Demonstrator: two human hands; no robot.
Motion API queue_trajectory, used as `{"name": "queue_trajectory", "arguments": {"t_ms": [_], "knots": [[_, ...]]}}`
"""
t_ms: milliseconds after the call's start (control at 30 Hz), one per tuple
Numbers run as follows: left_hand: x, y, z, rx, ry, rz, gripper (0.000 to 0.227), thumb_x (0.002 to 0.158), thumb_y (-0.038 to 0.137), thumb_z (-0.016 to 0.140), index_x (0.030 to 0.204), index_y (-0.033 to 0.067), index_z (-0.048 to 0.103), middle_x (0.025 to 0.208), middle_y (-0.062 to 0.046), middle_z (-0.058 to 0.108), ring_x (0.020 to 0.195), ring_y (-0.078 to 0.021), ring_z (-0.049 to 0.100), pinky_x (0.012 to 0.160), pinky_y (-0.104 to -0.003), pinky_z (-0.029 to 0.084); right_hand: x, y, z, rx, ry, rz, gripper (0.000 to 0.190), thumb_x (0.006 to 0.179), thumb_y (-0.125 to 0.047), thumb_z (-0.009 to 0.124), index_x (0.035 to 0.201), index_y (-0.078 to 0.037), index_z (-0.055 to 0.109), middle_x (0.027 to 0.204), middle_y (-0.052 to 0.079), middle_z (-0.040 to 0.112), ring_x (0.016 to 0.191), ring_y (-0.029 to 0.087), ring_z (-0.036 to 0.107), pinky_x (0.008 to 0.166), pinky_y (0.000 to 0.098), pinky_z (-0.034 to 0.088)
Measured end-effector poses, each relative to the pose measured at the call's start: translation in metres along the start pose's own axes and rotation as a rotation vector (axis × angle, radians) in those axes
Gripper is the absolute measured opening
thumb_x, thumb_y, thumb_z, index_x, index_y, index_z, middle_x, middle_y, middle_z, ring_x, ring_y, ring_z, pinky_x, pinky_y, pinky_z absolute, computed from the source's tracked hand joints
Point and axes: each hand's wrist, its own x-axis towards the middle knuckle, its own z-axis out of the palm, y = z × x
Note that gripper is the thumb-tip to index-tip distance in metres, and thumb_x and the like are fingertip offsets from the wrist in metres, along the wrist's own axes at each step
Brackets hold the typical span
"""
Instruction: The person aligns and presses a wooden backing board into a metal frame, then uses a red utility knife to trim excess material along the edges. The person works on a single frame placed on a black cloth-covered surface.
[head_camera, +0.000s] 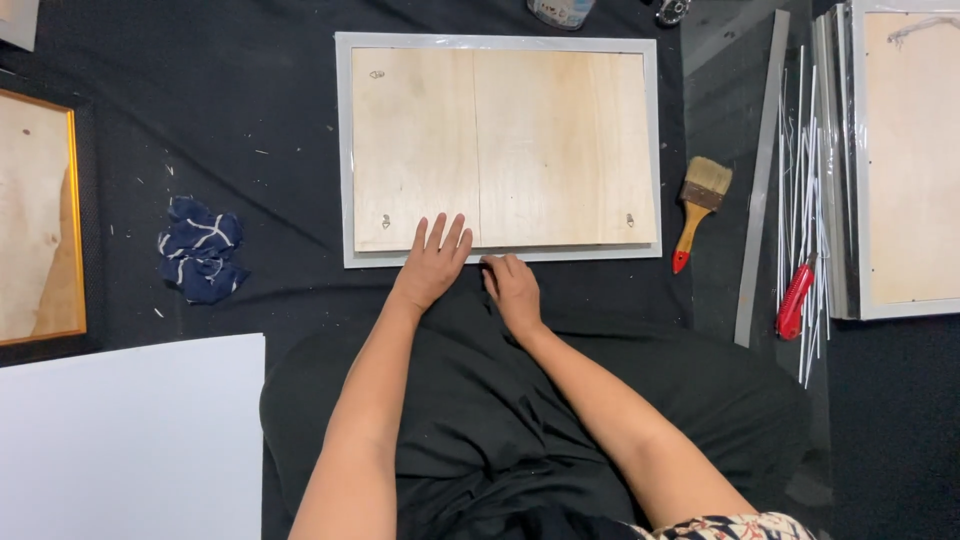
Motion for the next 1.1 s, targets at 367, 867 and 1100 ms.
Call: {"name": "queue_trajectory", "arguments": {"t_ms": [367, 867, 1100], "knots": [[-0.004, 0.002, 0.005, -0.001, 0.03, -0.019, 0.027, 0.105, 0.024, 0.057, 0.13, 0.0157, 0.06, 0.136, -0.013, 0.064, 0.125, -0.0324, 0.063, 0.11, -0.055, 0.047, -0.01, 0.034, 0.028, -0.018, 0.114, -0.017, 0.036, 0.099, -0.013, 0.072, 0.13, -0.001, 0.058, 0.119, 0.016, 0.061, 0.12, 0.034, 0.06, 0.11, 0.048, 0.046], [-0.001, 0.003, 0.005, -0.005, 0.029, -0.034, 0.028, 0.106, 0.022, 0.054, 0.133, 0.0168, 0.058, 0.139, -0.012, 0.063, 0.126, -0.0318, 0.062, 0.112, -0.054, 0.046, -0.007, 0.054, 0.043, -0.024, 0.165, -0.002, 0.024, 0.095, -0.018, 0.072, 0.117, -0.012, 0.065, 0.107, 0.006, 0.063, 0.109, 0.027, 0.062, 0.1, 0.0417, 0.054], [-0.002, 0.004, 0.006, -0.03, 0.017, -0.047, 0.028, 0.107, 0.019, 0.053, 0.134, 0.0161, 0.059, 0.139, -0.013, 0.063, 0.126, -0.0319, 0.062, 0.112, -0.054, 0.045, -0.008, 0.057, 0.05, -0.033, 0.17, 0.039, 0.022, 0.094, -0.022, 0.072, 0.115, -0.017, 0.066, 0.107, 0.002, 0.064, 0.109, 0.025, 0.061, 0.102, 0.0398, 0.053]]}}
